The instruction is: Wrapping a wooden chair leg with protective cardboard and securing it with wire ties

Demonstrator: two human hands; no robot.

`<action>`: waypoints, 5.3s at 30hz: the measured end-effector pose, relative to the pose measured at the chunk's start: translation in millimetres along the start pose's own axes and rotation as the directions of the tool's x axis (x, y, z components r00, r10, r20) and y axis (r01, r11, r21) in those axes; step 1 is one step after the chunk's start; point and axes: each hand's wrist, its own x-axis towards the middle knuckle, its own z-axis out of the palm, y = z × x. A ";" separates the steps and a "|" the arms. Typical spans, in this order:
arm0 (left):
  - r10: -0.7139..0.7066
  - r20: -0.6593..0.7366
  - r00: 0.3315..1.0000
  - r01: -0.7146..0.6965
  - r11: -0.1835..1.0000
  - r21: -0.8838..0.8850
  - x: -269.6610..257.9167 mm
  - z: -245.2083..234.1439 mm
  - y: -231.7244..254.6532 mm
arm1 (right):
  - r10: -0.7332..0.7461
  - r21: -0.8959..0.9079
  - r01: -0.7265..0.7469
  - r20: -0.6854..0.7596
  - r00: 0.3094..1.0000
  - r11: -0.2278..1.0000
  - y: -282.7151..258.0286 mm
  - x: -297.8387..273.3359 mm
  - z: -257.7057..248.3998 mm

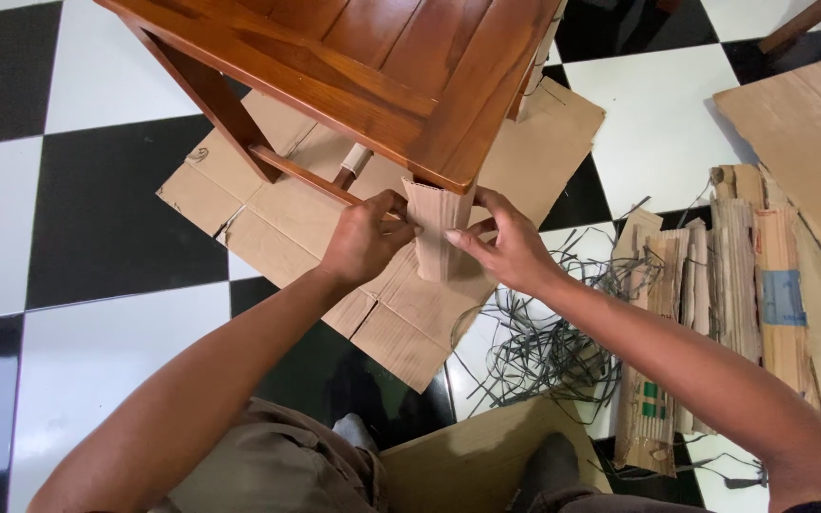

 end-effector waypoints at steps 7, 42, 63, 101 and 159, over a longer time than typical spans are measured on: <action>0.015 -0.009 1.000 -0.015 0.997 -0.082 0.1 -1.4 16.2 | -0.086 -0.091 0.082 -0.045 0.995 0.992 -13.0 6.3 6.2; -0.432 0.598 0.675 -0.015 0.803 0.596 -18.6 33.9 -18.8 | 0.349 -0.619 -0.075 0.334 0.876 0.781 200.3 -53.4 -18.1; -0.347 0.684 0.642 -0.044 0.874 0.485 -14.1 20.2 7.9 | 0.362 -0.330 -0.286 0.195 0.912 0.900 196.4 -42.3 -58.9; 0.065 0.660 0.748 -0.146 0.987 0.069 -22.1 16.2 63.5 | 0.203 0.433 0.105 -0.605 0.770 0.895 74.2 -4.6 -145.9; 0.038 0.521 0.853 -0.087 0.994 0.070 -17.5 49.4 30.1 | 0.528 -0.387 -0.603 -0.291 0.798 0.698 132.3 -10.7 -161.7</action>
